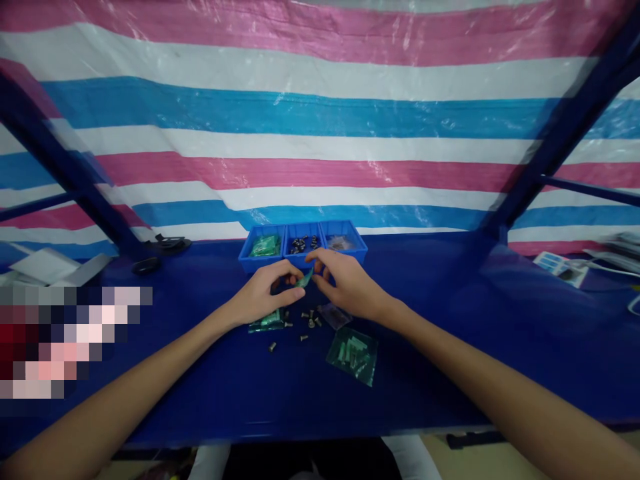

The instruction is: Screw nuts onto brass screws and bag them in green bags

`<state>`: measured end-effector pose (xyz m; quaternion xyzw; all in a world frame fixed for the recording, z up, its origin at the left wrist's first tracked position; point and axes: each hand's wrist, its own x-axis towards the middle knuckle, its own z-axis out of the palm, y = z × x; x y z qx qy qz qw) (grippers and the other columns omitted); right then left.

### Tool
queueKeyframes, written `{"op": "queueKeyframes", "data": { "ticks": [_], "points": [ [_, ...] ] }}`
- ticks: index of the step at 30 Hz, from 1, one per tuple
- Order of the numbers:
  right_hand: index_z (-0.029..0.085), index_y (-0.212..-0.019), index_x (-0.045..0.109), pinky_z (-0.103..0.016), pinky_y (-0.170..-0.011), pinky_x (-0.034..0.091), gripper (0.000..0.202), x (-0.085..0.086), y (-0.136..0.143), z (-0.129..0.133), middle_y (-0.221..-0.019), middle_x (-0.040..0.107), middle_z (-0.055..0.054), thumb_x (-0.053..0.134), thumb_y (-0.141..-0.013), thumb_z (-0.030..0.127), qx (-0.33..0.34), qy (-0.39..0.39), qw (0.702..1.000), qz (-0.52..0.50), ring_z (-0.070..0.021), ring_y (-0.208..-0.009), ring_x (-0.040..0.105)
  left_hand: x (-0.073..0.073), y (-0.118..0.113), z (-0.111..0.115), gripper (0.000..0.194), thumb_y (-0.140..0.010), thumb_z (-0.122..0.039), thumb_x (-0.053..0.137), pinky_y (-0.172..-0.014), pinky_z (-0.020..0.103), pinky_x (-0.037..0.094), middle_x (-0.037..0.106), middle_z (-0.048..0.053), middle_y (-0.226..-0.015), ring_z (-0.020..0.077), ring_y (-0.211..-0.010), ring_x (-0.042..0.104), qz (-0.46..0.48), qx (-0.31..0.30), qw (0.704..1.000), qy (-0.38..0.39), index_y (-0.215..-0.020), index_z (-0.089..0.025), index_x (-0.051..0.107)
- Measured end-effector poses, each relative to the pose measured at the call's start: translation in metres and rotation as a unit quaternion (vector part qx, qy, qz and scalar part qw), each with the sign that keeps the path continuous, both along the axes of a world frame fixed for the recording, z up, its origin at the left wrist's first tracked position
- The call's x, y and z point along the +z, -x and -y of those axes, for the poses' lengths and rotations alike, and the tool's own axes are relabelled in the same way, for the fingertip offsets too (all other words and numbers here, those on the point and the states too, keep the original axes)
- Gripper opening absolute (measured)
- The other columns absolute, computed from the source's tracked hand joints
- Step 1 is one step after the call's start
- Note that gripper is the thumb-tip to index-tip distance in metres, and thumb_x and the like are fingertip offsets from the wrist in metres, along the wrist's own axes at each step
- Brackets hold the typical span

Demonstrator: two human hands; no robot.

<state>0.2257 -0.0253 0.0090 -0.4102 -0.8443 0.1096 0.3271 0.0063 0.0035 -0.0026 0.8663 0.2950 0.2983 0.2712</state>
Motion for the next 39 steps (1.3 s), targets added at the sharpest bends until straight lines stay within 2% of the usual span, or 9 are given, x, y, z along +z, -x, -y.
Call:
{"op": "queueKeyframes", "data": {
  "ticks": [8,15,20,23,26,30,39],
  "points": [
    [0.021,-0.103,0.063,-0.032,-0.077,0.045,0.015,-0.006,0.0045,0.0024,-0.095,0.064,-0.006,0.051,-0.095,0.023,-0.014,-0.05,0.999,-0.012,-0.0187,-0.083,0.059,0.0033,0.0,0.0008,0.039,-0.092,-0.055,0.056,-0.066,0.027,0.041,0.057,0.002,-0.086,0.0151,-0.076,0.053,-0.001,0.002,1.0,-0.005,-0.096,-0.017,0.062],
    [0.019,-0.093,0.065,-0.029,-0.069,0.043,0.011,-0.0036,0.0052,0.003,-0.084,0.064,-0.004,0.055,-0.093,0.025,-0.04,-0.047,0.997,-0.047,-0.0166,-0.074,0.057,0.0026,-0.0012,0.0025,0.038,-0.098,-0.051,0.049,-0.066,0.026,0.039,0.058,0.001,-0.085,0.014,-0.074,0.054,-0.004,0.01,1.0,-0.011,-0.102,-0.016,0.063],
    [0.019,-0.088,0.062,-0.03,-0.065,0.045,0.017,-0.0056,0.0048,0.0018,-0.081,0.065,-0.004,0.056,-0.092,0.035,-0.099,0.028,0.986,-0.133,-0.0177,-0.073,0.06,0.0006,-0.002,0.0016,0.039,-0.101,-0.05,0.043,-0.061,0.025,0.036,0.053,-0.002,-0.073,0.0121,-0.065,0.049,0.013,0.048,0.998,-0.039,-0.089,-0.016,0.059],
    [0.02,-0.086,0.059,-0.031,-0.061,0.047,0.024,-0.0051,0.0052,0.0009,-0.077,0.067,-0.004,0.057,-0.091,0.043,-0.089,0.111,0.971,-0.191,-0.0183,-0.069,0.063,0.0014,-0.0024,0.0021,0.037,-0.1,-0.049,0.045,-0.058,0.025,0.036,0.05,-0.003,-0.068,0.0115,-0.06,0.048,0.021,0.071,0.997,-0.036,-0.086,-0.017,0.056],
    [0.021,-0.084,0.057,-0.03,-0.055,0.047,0.027,-0.0038,0.007,0.0014,-0.077,0.069,-0.004,0.059,-0.089,0.048,-0.068,0.161,0.959,-0.222,-0.0163,-0.06,0.061,0.0018,-0.0022,0.0018,0.031,-0.1,-0.046,0.048,-0.059,0.025,0.038,0.053,-0.003,-0.068,0.011,-0.06,0.05,0.037,0.084,0.995,-0.041,-0.094,-0.017,0.057],
    [0.021,-0.084,0.057,-0.031,-0.056,0.05,0.029,-0.003,0.0098,0.0032,-0.08,0.069,-0.004,0.061,-0.087,0.049,-0.047,0.18,0.949,-0.253,-0.0146,-0.058,0.059,-0.0004,-0.0009,-0.0006,0.028,-0.098,-0.04,0.052,-0.061,0.026,0.041,0.059,-0.001,-0.077,0.0112,-0.062,0.053,0.059,0.09,0.992,-0.062,-0.114,-0.017,0.056],
    [0.021,-0.083,0.056,-0.031,-0.055,0.05,0.029,-0.0063,0.0108,0.0049,-0.076,0.071,-0.004,0.061,-0.088,0.05,-0.041,0.2,0.948,-0.243,-0.0161,-0.061,0.063,-0.0032,0.0011,-0.0019,0.026,-0.097,-0.032,0.051,-0.061,0.026,0.041,0.058,-0.001,-0.078,0.0131,-0.068,0.055,0.037,0.087,0.992,-0.087,-0.118,-0.017,0.053]
  ]
}}
